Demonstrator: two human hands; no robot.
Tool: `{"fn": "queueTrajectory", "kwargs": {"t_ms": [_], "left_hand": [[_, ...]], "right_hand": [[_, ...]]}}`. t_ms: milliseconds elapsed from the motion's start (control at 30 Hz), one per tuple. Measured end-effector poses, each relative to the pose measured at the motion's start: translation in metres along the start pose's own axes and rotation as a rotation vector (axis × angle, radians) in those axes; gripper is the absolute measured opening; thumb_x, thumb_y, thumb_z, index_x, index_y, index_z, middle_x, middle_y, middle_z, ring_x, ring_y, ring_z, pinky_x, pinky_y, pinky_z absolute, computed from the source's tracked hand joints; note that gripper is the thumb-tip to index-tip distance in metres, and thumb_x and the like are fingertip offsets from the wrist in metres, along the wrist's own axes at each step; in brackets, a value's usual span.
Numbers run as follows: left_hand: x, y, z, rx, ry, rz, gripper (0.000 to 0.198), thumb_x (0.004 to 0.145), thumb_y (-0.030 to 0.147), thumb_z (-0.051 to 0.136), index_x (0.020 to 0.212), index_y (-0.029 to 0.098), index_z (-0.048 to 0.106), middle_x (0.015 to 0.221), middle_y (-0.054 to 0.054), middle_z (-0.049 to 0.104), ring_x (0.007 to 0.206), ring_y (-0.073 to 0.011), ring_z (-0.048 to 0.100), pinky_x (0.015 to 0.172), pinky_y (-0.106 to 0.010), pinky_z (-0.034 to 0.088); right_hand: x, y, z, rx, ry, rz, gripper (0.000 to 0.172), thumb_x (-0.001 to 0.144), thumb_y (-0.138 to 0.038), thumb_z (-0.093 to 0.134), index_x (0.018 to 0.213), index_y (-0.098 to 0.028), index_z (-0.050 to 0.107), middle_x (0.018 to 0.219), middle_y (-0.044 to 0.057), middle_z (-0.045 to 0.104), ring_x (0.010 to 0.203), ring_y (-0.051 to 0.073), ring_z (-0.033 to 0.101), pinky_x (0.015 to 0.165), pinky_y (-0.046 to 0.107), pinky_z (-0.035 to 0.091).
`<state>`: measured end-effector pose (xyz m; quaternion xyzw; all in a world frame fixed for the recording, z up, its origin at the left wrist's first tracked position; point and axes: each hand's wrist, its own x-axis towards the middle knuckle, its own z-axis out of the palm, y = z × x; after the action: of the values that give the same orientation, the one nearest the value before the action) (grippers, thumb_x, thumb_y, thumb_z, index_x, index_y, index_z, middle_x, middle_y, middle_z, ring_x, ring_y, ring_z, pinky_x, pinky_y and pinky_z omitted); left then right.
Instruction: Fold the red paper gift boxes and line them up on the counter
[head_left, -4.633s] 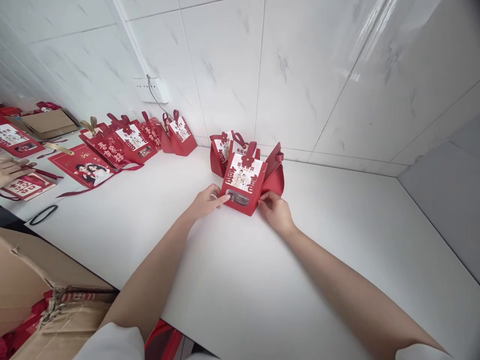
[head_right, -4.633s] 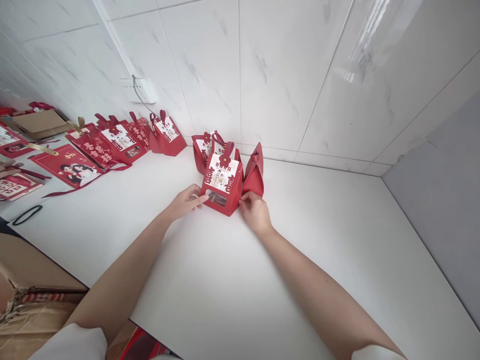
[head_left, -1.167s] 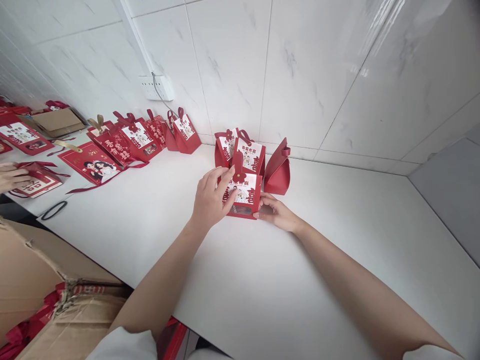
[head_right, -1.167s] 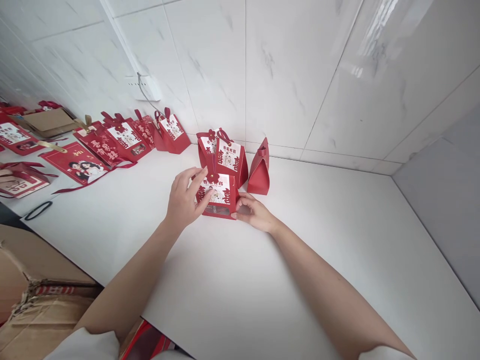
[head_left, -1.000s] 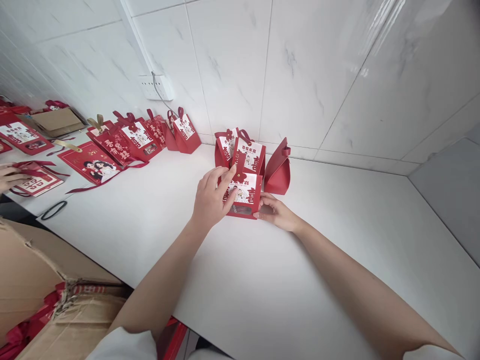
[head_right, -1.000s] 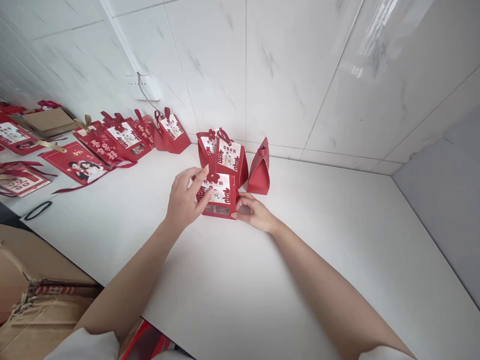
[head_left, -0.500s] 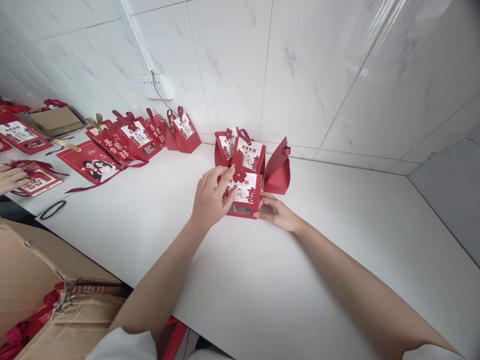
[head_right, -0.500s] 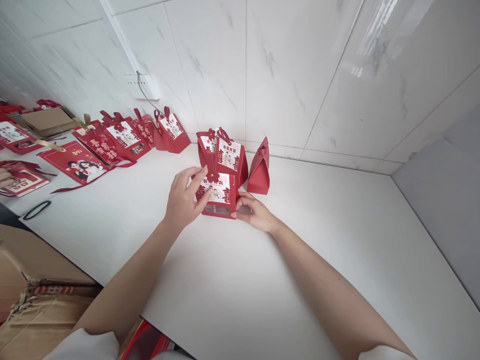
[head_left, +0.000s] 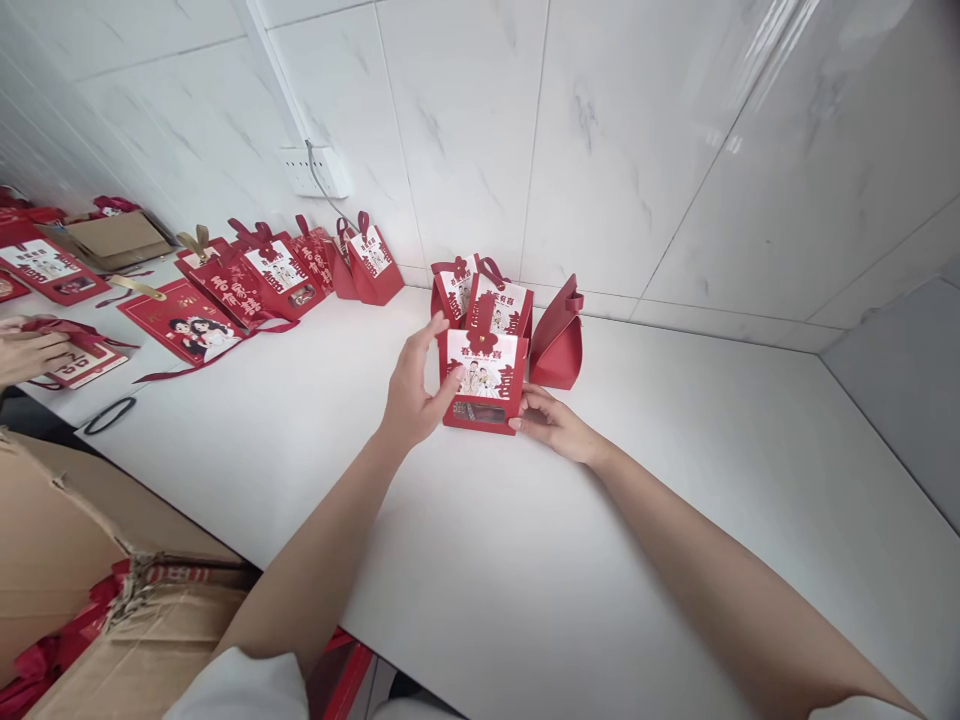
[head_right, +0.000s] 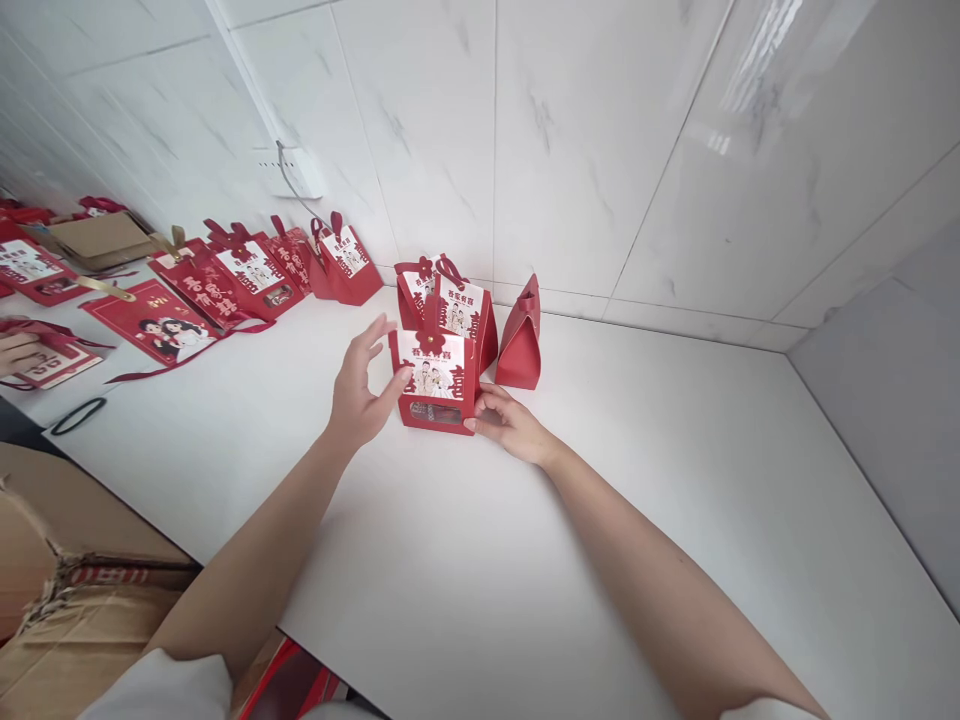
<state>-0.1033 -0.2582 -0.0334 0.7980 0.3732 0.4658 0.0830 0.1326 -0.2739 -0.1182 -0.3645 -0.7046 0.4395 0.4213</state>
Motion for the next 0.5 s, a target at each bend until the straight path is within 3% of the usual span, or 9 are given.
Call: {"fn": "queueTrajectory", "kwargs": {"t_ms": [133,233,333,500], "left_hand": [[-0.003,-0.020,0.008,-0.329,-0.031,-0.351,0.049,0.093,0.045,0.046,0.137,0.026,0.039,0.140,-0.009,0.049,0.130,-0.0232,0.046,0.105,-0.041,0.041],[-0.009,-0.033,0.023,-0.470,-0.083,-0.534,0.040,0.092,0.053,0.043,0.114,0.022,0.054,0.121,-0.008,0.062,0.111,-0.0216,0.060,0.095,-0.037,0.047],[-0.016,-0.037,0.036,-0.510,-0.127,-0.614,0.042,0.088,0.058,0.047,0.101,0.020,0.059,0.109,-0.006,0.067,0.096,-0.0215,0.064,0.085,-0.034,0.050],[-0.022,-0.035,0.046,-0.533,-0.140,-0.642,0.055,0.088,0.063,0.042,0.111,0.018,0.062,0.115,-0.009,0.067,0.100,-0.0248,0.063,0.085,-0.034,0.049]], "right_hand": [[0.002,-0.003,-0.002,0.053,0.048,0.043,0.034,0.090,-0.051,0.051,0.072,-0.022,0.052,0.110,0.004,0.057,0.108,0.022,0.052,0.098,0.039,0.039],[0.002,-0.006,-0.003,0.097,0.049,0.070,0.038,0.088,-0.056,0.052,0.072,-0.022,0.054,0.109,0.004,0.058,0.107,0.023,0.052,0.097,0.039,0.038],[0.002,-0.006,-0.002,0.138,0.052,0.100,0.039,0.085,-0.061,0.052,0.079,-0.023,0.058,0.108,0.003,0.061,0.106,0.024,0.053,0.097,0.039,0.039],[0.003,-0.005,-0.001,0.153,0.067,0.132,0.041,0.086,-0.064,0.049,0.087,-0.024,0.059,0.105,0.002,0.063,0.104,0.023,0.054,0.096,0.038,0.041]]}}
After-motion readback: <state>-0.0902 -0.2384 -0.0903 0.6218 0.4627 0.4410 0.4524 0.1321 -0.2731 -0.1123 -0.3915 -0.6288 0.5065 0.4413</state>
